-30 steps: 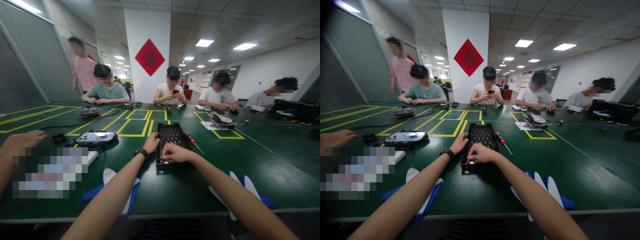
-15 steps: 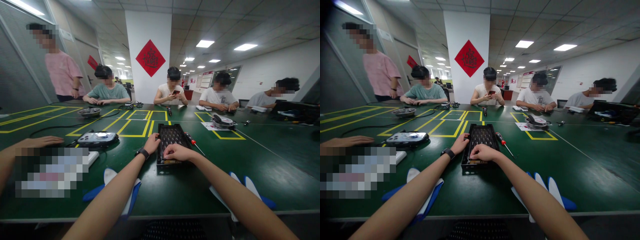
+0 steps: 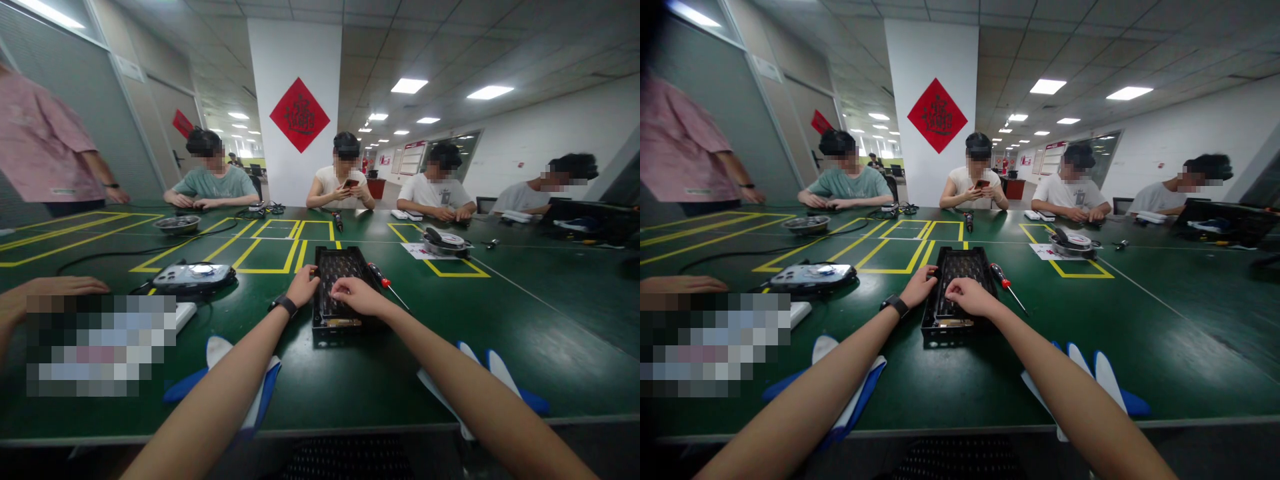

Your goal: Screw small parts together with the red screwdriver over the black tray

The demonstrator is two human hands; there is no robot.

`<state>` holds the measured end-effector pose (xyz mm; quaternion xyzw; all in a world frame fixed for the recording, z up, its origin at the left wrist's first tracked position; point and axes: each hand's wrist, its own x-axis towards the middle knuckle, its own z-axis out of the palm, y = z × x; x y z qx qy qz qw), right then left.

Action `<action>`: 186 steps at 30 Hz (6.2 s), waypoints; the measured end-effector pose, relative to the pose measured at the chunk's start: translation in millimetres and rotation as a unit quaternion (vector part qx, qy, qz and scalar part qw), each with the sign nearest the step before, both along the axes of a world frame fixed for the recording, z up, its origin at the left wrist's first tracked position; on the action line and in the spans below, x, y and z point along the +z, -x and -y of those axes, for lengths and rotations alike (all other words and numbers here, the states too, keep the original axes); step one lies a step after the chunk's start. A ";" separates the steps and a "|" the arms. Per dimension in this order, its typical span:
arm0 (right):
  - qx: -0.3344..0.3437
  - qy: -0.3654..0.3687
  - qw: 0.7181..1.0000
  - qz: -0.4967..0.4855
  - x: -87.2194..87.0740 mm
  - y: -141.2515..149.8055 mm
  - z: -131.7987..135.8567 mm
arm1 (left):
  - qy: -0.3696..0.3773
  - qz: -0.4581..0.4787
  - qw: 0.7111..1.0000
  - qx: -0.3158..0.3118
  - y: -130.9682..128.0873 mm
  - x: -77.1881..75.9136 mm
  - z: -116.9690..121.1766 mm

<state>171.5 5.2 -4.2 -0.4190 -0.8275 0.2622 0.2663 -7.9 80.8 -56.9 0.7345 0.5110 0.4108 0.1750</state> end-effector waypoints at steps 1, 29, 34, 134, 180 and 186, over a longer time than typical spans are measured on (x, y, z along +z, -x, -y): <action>-0.013 -0.012 1.000 0.005 -1.9 -1.9 -2.2 | 0.001 0.000 1.000 0.000 -0.1 0.1 -0.2; 0.175 0.030 0.971 0.159 22.2 -32.8 6.6 | 0.000 0.006 1.000 -0.005 -0.3 -1.3 -1.0; 0.191 -0.010 0.969 0.157 18.7 -29.0 6.9 | -0.007 0.001 1.000 -0.009 0.0 -1.7 -1.0; 0.159 0.017 0.975 0.156 23.3 -20.5 16.6 | -0.012 -0.001 1.000 -0.009 0.9 -2.0 -0.9; 0.034 0.115 0.984 -0.132 -1.0 -5.9 -2.0 | -0.026 -0.019 0.999 0.024 -3.4 -3.5 0.0; 0.081 0.107 0.989 -0.070 6.4 4.3 5.7 | -0.029 -0.008 0.999 0.024 -2.4 -7.2 -4.6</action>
